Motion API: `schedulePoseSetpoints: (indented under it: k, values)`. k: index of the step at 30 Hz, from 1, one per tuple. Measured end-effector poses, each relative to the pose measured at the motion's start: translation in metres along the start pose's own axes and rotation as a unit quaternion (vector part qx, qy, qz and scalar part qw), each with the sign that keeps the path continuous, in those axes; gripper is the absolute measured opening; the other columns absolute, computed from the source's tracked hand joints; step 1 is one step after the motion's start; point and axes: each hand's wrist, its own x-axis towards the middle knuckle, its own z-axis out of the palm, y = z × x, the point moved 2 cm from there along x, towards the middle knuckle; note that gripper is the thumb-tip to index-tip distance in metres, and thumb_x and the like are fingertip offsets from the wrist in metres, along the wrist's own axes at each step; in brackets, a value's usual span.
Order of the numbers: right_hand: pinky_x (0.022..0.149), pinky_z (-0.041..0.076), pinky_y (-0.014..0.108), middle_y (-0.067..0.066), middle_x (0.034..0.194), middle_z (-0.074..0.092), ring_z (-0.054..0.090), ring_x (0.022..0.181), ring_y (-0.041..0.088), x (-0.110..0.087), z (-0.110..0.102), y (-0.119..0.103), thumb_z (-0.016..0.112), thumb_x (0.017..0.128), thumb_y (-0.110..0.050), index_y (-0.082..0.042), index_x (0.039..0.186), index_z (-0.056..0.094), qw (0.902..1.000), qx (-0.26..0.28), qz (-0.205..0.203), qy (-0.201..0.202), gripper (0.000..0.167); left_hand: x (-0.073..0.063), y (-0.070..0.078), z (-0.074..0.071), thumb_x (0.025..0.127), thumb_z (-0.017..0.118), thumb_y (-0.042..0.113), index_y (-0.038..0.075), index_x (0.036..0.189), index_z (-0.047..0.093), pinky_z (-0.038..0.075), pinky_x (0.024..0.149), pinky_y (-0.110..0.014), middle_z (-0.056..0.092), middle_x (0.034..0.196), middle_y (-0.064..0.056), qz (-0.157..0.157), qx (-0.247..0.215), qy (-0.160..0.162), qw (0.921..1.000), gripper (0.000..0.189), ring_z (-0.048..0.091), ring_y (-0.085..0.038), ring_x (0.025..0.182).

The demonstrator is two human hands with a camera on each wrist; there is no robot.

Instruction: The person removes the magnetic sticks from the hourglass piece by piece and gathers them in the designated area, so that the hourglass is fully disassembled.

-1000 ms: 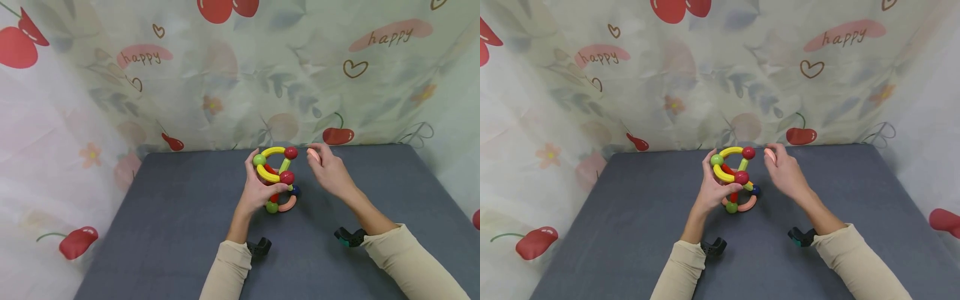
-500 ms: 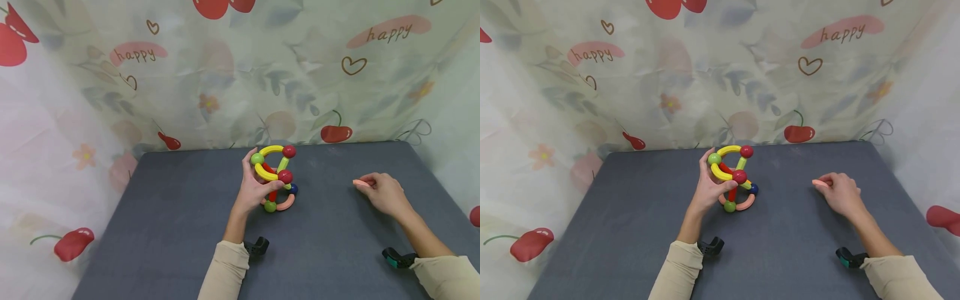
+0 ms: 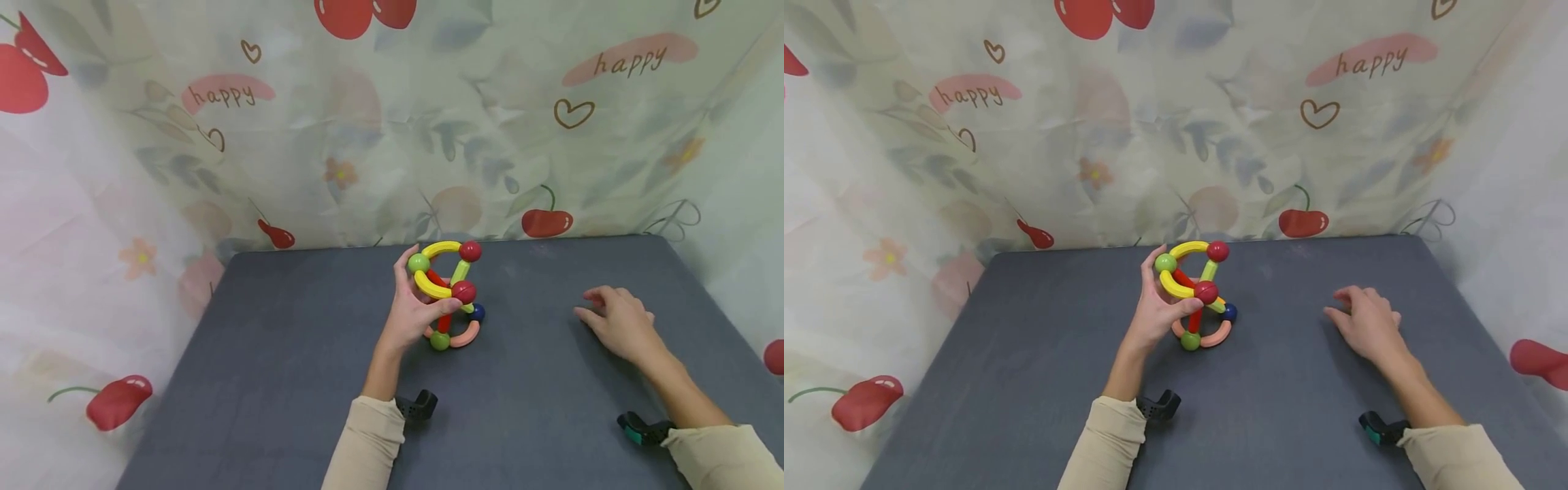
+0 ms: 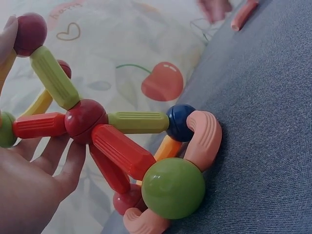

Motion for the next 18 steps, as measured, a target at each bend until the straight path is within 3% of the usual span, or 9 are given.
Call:
schedulePoseSetpoints:
  k: [5,7,10,15,18]
  values:
    - [0.080,0.053,0.039,0.018,0.126,0.060,0.064,0.107,0.033,0.012,0.002,-0.059,0.059,0.104,-0.039,-0.006,0.145,0.047,0.9923,0.108,-0.045,-0.039,0.055,0.000,0.002,0.002,0.079,0.083,0.047,0.022,0.156,0.005,0.056,0.102,-0.029,0.054,0.149,-0.007,0.006,-0.012,-0.005,0.9999,0.113,0.064,-0.035,0.123]
    - [0.082,0.053,0.037,0.015,0.129,0.058,0.063,0.110,0.031,0.019,0.004,-0.085,0.059,0.103,-0.041,-0.011,0.149,0.042,0.9860,0.146,-0.062,-0.049,0.057,0.000,0.003,0.002,0.078,0.083,0.049,0.024,0.155,0.006,0.056,0.101,-0.028,0.048,0.155,0.000,0.008,-0.016,-0.008,0.9998,0.112,0.059,-0.039,0.127]
    - [0.084,0.053,0.038,0.014,0.134,0.056,0.064,0.110,0.029,0.033,0.011,-0.116,0.061,0.103,-0.038,-0.016,0.154,0.037,0.9755,0.191,-0.096,-0.054,0.060,0.000,0.003,0.001,0.078,0.083,0.047,0.027,0.153,0.008,0.056,0.100,-0.027,0.046,0.154,0.000,0.008,-0.014,-0.005,0.9999,0.108,0.058,-0.041,0.127]
    - [0.072,0.053,0.030,0.014,0.137,0.055,0.066,0.097,0.029,0.056,0.026,-0.142,0.065,0.101,-0.029,-0.019,0.154,0.039,0.9543,0.258,-0.142,-0.049,0.059,0.000,0.002,0.000,0.082,0.082,0.041,0.019,0.155,0.004,0.055,0.103,-0.030,0.042,0.155,0.000,0.006,-0.014,-0.014,0.9998,0.109,0.057,-0.041,0.129]
    - [0.066,0.050,0.027,0.012,0.132,0.057,0.063,0.087,0.028,0.065,0.033,-0.149,0.069,0.099,-0.024,-0.019,0.152,0.045,0.9466,0.281,-0.152,-0.045,0.059,-0.001,0.003,-0.001,0.084,0.082,0.038,0.017,0.155,0.001,0.055,0.104,-0.031,0.041,0.155,0.000,0.007,-0.019,-0.019,0.9996,0.110,0.055,-0.045,0.130]
